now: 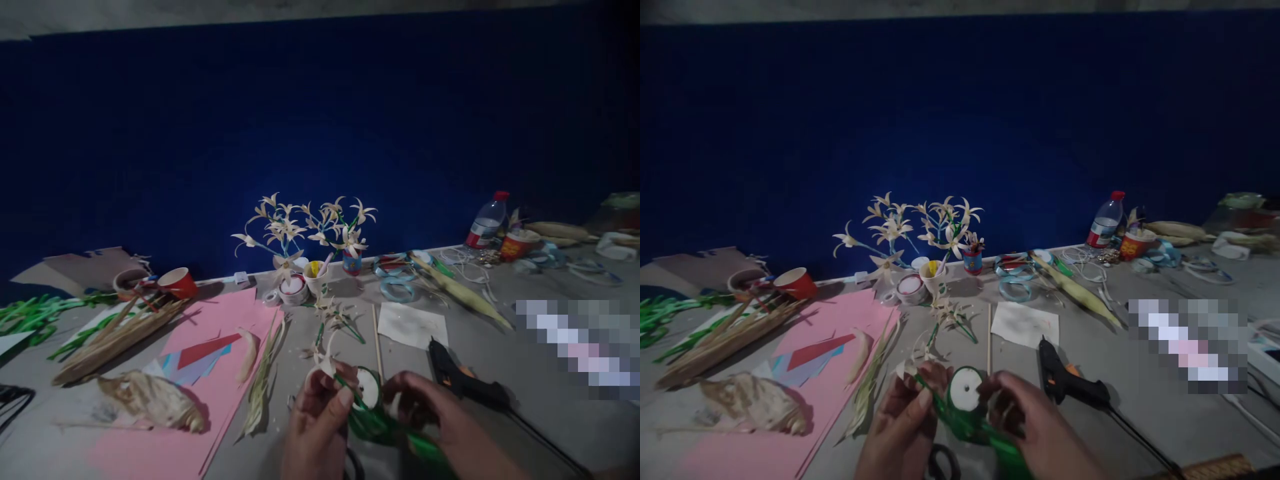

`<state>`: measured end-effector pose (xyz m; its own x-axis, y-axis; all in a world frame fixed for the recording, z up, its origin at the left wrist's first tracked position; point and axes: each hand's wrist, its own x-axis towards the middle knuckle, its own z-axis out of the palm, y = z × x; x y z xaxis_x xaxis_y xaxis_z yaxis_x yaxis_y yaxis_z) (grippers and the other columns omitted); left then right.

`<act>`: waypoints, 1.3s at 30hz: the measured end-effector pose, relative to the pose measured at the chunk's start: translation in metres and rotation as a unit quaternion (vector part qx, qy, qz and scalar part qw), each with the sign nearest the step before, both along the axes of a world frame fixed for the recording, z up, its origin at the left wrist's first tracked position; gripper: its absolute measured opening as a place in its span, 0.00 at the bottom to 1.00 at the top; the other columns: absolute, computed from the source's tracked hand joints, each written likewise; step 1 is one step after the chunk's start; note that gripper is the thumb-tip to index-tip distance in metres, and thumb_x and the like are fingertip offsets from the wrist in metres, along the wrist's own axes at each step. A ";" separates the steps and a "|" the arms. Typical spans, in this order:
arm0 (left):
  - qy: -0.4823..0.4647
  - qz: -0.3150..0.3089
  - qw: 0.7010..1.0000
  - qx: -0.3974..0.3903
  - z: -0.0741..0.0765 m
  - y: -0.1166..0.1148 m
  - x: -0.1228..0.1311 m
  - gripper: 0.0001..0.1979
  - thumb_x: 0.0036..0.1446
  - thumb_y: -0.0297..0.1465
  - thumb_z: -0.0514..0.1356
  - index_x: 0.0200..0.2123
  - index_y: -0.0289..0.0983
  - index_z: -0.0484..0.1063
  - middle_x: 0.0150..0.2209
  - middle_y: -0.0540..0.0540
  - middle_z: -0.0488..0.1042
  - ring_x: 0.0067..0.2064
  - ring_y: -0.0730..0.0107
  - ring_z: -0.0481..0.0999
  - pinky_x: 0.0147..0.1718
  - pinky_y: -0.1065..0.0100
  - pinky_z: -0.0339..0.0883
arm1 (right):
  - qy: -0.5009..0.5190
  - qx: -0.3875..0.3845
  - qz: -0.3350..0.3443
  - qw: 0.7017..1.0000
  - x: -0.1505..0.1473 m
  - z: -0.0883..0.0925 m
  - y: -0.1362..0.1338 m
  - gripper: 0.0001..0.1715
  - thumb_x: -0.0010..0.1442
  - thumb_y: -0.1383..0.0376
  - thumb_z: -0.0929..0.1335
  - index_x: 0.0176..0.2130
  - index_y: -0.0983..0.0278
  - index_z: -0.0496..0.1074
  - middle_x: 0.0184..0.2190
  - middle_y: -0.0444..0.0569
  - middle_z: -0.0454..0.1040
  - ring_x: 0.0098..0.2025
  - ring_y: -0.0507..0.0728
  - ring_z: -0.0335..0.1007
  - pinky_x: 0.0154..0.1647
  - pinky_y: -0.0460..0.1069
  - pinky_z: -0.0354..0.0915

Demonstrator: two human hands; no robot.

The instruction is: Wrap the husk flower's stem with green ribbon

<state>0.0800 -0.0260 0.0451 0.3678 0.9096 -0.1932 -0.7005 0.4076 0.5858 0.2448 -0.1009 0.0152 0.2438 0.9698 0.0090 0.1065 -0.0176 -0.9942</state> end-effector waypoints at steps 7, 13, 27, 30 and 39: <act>-0.031 -0.030 0.999 -0.016 -0.005 0.002 0.003 0.11 0.39 0.24 0.75 0.25 0.37 0.76 0.29 0.48 0.80 0.32 0.73 0.78 0.34 0.76 0.70 | -0.364 0.209 -0.150 0.895 -0.005 0.020 -0.010 0.17 0.60 0.67 0.67 0.49 0.53 0.70 0.48 0.48 0.76 0.51 0.59 0.73 0.50 0.51 0.69; -0.004 -0.008 1.000 0.000 -0.003 -0.002 0.007 0.11 0.39 0.27 0.74 0.23 0.37 0.74 0.28 0.50 0.79 0.32 0.71 0.78 0.37 0.71 0.70 | -0.189 0.122 -0.093 0.970 -0.050 0.019 0.007 0.16 0.59 0.66 0.69 0.48 0.56 0.67 0.41 0.46 0.79 0.43 0.56 0.77 0.44 0.46 0.71; 0.001 -0.003 0.999 -0.052 0.006 -0.003 0.008 0.13 0.36 0.27 0.76 0.21 0.37 0.73 0.26 0.51 0.80 0.26 0.72 0.78 0.30 0.73 0.70 | 0.077 0.136 -0.095 0.983 -0.068 0.013 0.013 0.13 0.62 0.69 0.65 0.44 0.55 0.72 0.39 0.46 0.80 0.39 0.53 0.77 0.39 0.42 0.70; 0.016 0.005 0.999 -0.041 0.003 -0.002 0.007 0.13 0.38 0.28 0.75 0.23 0.38 0.73 0.26 0.50 0.79 0.27 0.73 0.76 0.31 0.74 0.70 | -0.105 0.239 -0.103 0.960 -0.061 0.001 0.013 0.17 0.60 0.73 0.66 0.45 0.54 0.71 0.40 0.45 0.79 0.42 0.54 0.78 0.43 0.44 0.71; -0.008 -0.001 0.999 -0.050 0.003 -0.006 0.007 0.12 0.39 0.26 0.74 0.23 0.38 0.73 0.27 0.50 0.78 0.29 0.73 0.76 0.31 0.74 0.68 | -0.319 0.405 -0.081 0.853 -0.052 -0.007 0.023 0.19 0.60 0.74 0.66 0.50 0.59 0.70 0.29 0.47 0.70 0.30 0.55 0.70 0.28 0.49 0.70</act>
<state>0.0866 -0.0318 0.0485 0.3730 0.8853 -0.2776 -0.7083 0.4650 0.5312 0.1927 -0.0777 0.0079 0.0687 0.5367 0.8410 0.6924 0.5812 -0.4275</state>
